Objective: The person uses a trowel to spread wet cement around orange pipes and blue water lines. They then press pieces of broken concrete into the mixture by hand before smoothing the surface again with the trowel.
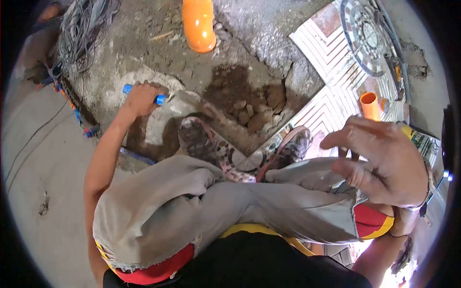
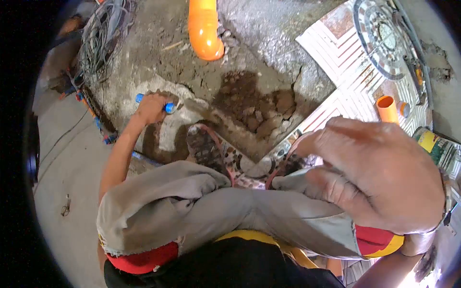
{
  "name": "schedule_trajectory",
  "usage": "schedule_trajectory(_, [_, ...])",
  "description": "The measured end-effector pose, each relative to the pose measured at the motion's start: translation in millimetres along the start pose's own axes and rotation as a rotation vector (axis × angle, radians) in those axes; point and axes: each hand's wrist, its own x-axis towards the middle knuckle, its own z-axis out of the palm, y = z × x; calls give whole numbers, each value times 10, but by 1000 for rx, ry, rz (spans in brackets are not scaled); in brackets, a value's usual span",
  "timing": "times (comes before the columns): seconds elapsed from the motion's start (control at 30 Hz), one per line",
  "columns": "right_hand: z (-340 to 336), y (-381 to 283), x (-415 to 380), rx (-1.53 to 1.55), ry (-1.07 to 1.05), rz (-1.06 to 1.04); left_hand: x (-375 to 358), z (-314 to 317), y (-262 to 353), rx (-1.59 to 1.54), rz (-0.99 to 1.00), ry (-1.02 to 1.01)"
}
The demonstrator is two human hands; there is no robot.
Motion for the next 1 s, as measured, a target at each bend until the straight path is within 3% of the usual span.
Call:
schedule_trajectory(0.1, [-48, -33, -5, 6, -45, 8, 136, -92, 71, 160, 82, -210])
schedule_trajectory(0.2, [-86, -28, 3, 16, -37, -21, 253, -161, 361, -2, 28, -14])
schedule_trajectory(0.33, [-23, 84, -21, 6, 12, -31, 184, -611, 672, -416, -73, 47])
schedule_trajectory(0.4, [-27, 153, 15, 17, -86, 13, 168, -703, 873, -773, 31, 193])
schedule_trajectory(0.47, [80, 288, 116, 68, -22, -23, 142, -858, 1292, -1498, -58, 241])
schedule_trajectory(0.5, [155, 347, 194, 120, 1, -2, 144, -943, 1518, -1781, -3, 224])
schedule_trajectory(0.53, [193, 348, 263, 87, 15, -11, 155, -1054, 1717, -2066, 68, 189])
schedule_trajectory(0.6, [234, 309, 411, 70, 39, 83, 171, -1369, 1989, -2291, 389, 178])
schedule_trajectory(0.73, [350, 423, 719, 218, -107, 97, 328, -1348, 2111, -2243, 585, 260])
schedule_trajectory(0.8, [308, 309, 756, 447, -98, 144, 266, -1382, 2045, -2068, 599, 110])
schedule_trajectory(0.87, [308, 678, 880, 707, -67, 242, 167, -1364, 1968, -1928, 626, 69])
schedule_trajectory(0.93, [225, 689, 836, 522, 214, 254, 74, -1242, 1848, -1618, 677, -6])
schedule_trajectory(0.97, [49, 622, 765, 577, 241, 345, 83, -1092, 1800, -1662, 622, 63])
schedule_trajectory(1.0, [-40, 545, 709, 519, 418, 364, 47, -1071, 1704, -1913, 601, -36])
